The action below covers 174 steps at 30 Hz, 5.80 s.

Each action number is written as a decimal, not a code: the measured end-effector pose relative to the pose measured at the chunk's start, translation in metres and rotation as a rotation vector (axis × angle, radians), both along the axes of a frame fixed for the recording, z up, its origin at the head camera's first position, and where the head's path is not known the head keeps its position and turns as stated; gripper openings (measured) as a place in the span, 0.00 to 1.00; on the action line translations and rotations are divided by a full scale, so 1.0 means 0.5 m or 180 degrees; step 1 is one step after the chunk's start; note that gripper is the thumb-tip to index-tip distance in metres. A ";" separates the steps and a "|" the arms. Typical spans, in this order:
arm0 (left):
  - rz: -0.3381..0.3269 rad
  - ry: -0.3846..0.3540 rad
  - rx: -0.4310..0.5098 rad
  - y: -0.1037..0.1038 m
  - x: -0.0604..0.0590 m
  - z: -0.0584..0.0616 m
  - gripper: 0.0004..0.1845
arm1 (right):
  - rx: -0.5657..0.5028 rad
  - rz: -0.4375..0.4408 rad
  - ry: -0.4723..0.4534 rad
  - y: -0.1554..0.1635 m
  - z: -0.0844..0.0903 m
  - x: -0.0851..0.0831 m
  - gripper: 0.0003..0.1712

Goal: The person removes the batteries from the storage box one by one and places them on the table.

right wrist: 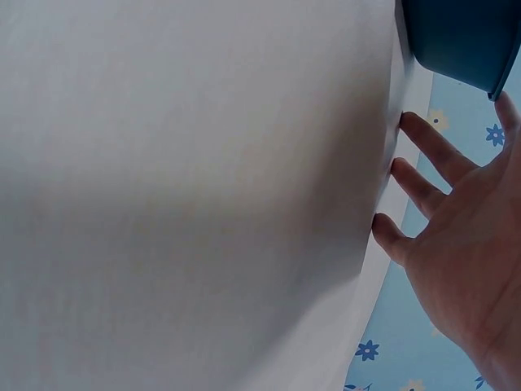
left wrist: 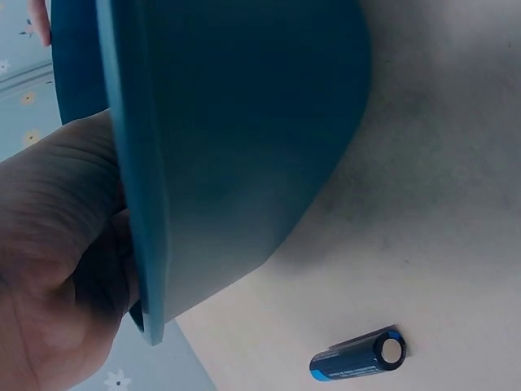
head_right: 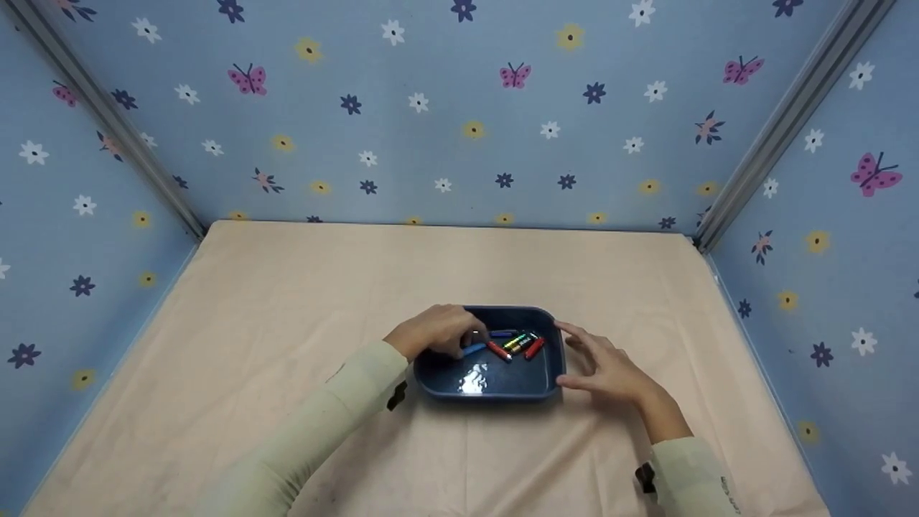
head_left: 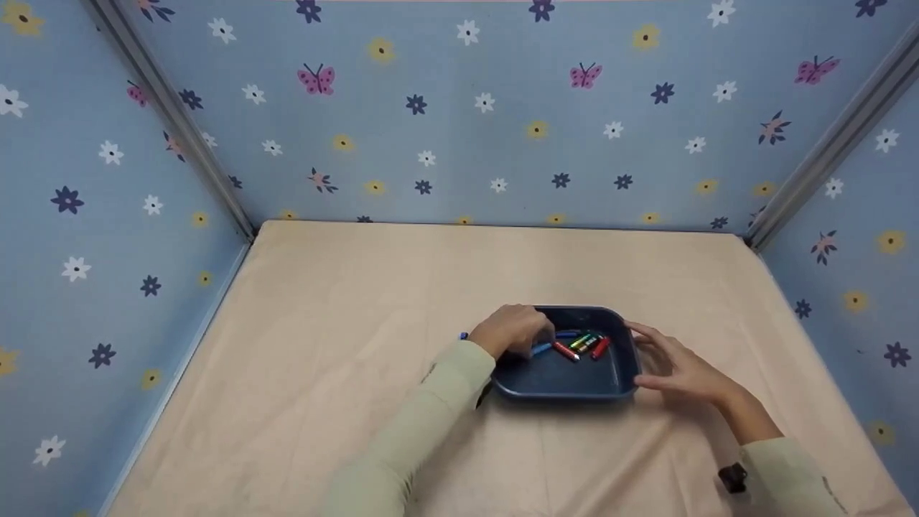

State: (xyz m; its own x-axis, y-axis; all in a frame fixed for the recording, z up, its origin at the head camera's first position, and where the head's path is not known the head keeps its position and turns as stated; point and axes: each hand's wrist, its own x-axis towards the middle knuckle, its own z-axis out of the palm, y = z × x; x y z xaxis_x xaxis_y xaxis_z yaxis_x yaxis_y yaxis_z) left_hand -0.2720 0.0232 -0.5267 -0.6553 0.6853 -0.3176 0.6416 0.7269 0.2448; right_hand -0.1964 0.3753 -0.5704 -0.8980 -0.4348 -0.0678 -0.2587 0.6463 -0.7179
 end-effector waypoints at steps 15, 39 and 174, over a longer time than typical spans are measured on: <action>0.0045 -0.0099 -0.0015 -0.008 -0.002 0.008 0.24 | -0.0003 0.0070 0.0072 -0.004 -0.004 -0.005 0.53; 0.0143 -0.0013 0.0094 -0.079 -0.024 0.077 0.26 | -0.0150 0.0176 0.0128 0.002 -0.003 -0.005 0.54; 0.1708 0.0334 0.1076 -0.281 0.057 0.005 0.29 | -0.0035 0.0053 -0.0055 0.003 -0.003 -0.002 0.55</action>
